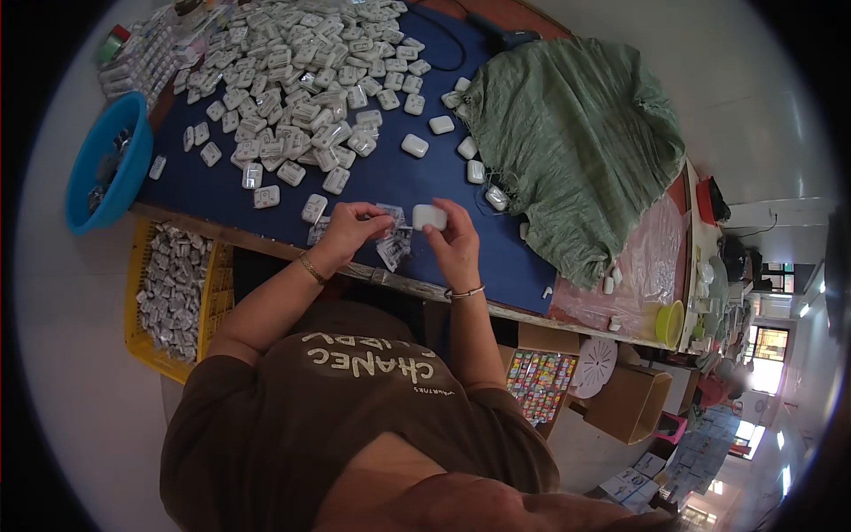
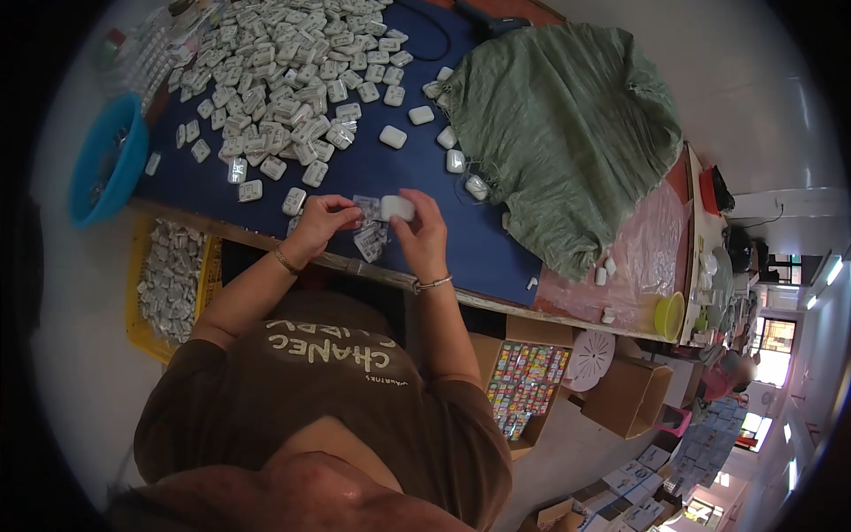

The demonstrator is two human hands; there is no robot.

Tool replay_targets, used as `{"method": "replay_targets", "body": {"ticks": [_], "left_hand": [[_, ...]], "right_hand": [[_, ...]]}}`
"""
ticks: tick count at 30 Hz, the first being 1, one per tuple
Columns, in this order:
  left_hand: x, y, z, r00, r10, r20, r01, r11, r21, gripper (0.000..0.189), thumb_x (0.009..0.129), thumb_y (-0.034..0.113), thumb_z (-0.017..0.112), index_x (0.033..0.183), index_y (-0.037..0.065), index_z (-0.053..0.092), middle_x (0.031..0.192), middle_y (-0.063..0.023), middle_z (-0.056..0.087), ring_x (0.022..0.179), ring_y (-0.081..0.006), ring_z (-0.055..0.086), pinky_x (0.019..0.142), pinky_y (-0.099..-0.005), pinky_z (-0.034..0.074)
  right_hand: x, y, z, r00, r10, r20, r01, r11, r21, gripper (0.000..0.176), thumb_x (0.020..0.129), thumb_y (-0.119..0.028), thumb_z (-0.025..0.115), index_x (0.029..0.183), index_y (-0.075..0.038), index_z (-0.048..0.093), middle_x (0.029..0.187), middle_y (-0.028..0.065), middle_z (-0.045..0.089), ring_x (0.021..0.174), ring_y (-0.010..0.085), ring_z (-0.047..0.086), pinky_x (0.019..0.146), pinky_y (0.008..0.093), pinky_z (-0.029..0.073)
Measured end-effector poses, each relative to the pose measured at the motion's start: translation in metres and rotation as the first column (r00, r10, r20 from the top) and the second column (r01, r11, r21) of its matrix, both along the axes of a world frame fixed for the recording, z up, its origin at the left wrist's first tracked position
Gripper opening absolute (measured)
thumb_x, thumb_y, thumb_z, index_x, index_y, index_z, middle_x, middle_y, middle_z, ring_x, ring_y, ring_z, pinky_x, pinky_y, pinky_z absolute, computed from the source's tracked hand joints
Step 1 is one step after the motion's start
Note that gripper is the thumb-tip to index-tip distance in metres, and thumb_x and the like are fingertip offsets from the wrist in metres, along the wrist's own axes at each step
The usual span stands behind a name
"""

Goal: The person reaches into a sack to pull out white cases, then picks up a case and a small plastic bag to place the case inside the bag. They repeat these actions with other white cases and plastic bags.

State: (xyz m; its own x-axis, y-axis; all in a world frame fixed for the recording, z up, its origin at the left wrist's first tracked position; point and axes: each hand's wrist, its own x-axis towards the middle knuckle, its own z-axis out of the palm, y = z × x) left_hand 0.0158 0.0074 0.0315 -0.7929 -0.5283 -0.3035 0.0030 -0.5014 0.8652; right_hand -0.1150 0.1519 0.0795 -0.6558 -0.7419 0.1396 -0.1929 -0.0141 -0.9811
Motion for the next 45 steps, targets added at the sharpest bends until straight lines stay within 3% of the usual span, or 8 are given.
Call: {"method": "replay_targets", "body": {"ticks": [5,13,16,29,35,38,40,45], "left_hand": [[0.002,-0.004,0.009,0.993,-0.105,0.052,0.114,0.968,-0.223,0.01,0.082,0.005,0.069,0.087,-0.004,0.066,0.08,-0.0088,0.068,0.074,-0.0117,0.065,0.068,-0.0225,0.054],[0.004,-0.003,0.01,0.986,-0.151,0.065,0.164,0.93,-0.33,0.01,0.081,0.004,0.069,0.088,-0.003,0.067,0.081,-0.0074,0.068,0.075,-0.0105,0.064,0.07,-0.0219,0.052],[0.002,0.005,0.013,0.992,-0.11,-0.054,0.089,0.949,-0.301,0.011,0.081,0.004,0.069,0.089,-0.003,0.066,0.088,-0.0072,0.067,0.079,-0.0107,0.064,0.072,-0.022,0.052],[0.001,0.008,0.005,0.975,-0.221,0.014,0.221,0.972,-0.086,0.026,0.077,0.007,0.075,0.098,-0.003,0.063,0.086,-0.0061,0.066,0.078,-0.0089,0.062,0.066,-0.0209,0.05],[0.0,0.014,0.007,0.997,-0.062,-0.034,0.053,0.977,-0.208,0.024,0.08,0.012,0.074,0.095,-0.004,0.065,0.083,-0.0051,0.066,0.073,-0.0073,0.06,0.064,-0.0201,0.049],[0.002,0.01,0.007,0.977,-0.212,0.008,0.212,0.977,0.0,0.026,0.081,0.014,0.073,0.097,-0.005,0.065,0.083,-0.0049,0.066,0.072,-0.0069,0.059,0.064,-0.02,0.048],[0.001,0.012,0.007,0.99,-0.137,0.033,0.141,0.975,-0.171,0.026,0.082,0.016,0.072,0.097,-0.005,0.066,0.083,-0.0046,0.066,0.072,-0.0066,0.059,0.063,-0.0196,0.048],[-0.002,0.017,0.01,0.999,-0.045,-0.018,0.044,0.997,-0.06,0.025,0.083,0.016,0.071,0.096,-0.004,0.067,0.081,-0.0042,0.066,0.07,-0.0059,0.057,0.061,-0.0192,0.046]], "right_hand": [[-0.007,-0.003,0.022,0.996,-0.013,0.089,0.012,1.0,0.006,0.034,0.077,0.006,0.066,0.11,-0.001,0.061,0.105,0.0098,0.062,0.093,0.0165,0.062,0.078,0.0267,0.051],[-0.009,-0.002,0.018,0.929,0.18,-0.322,-0.13,0.976,0.172,0.036,0.078,0.003,0.067,0.113,-0.001,0.06,0.1,0.0114,0.066,0.088,0.0176,0.065,0.076,0.0268,0.053],[-0.003,-0.002,0.017,0.991,0.066,-0.12,-0.046,0.986,0.16,0.033,0.077,0.001,0.07,0.109,0.0,0.06,0.094,0.0117,0.067,0.083,0.0178,0.067,0.073,0.027,0.053],[0.005,-0.004,0.002,0.994,-0.016,-0.108,0.039,0.974,0.222,0.025,0.076,-0.005,0.074,0.097,0.002,0.063,0.082,0.0089,0.069,0.074,0.0113,0.065,0.067,0.0246,0.052],[0.006,-0.007,0.002,0.997,-0.041,-0.059,0.05,0.984,0.172,0.023,0.076,-0.006,0.073,0.097,0.002,0.065,0.08,0.0085,0.069,0.071,0.0106,0.064,0.066,0.0243,0.051],[0.004,-0.006,-0.002,0.998,-0.019,-0.058,0.03,0.981,0.194,0.023,0.077,-0.006,0.073,0.098,0.001,0.065,0.079,0.0085,0.069,0.071,0.0106,0.064,0.066,0.0243,0.051],[0.003,-0.006,-0.005,0.999,-0.022,-0.045,0.031,0.979,0.203,0.024,0.077,-0.006,0.073,0.099,0.001,0.066,0.08,0.0085,0.069,0.072,0.0103,0.064,0.067,0.0243,0.051],[0.007,-0.009,0.001,0.999,-0.011,-0.051,0.021,0.978,0.205,0.023,0.079,-0.007,0.071,0.101,0.001,0.066,0.08,0.0087,0.069,0.073,0.0108,0.064,0.067,0.0244,0.05]]}}
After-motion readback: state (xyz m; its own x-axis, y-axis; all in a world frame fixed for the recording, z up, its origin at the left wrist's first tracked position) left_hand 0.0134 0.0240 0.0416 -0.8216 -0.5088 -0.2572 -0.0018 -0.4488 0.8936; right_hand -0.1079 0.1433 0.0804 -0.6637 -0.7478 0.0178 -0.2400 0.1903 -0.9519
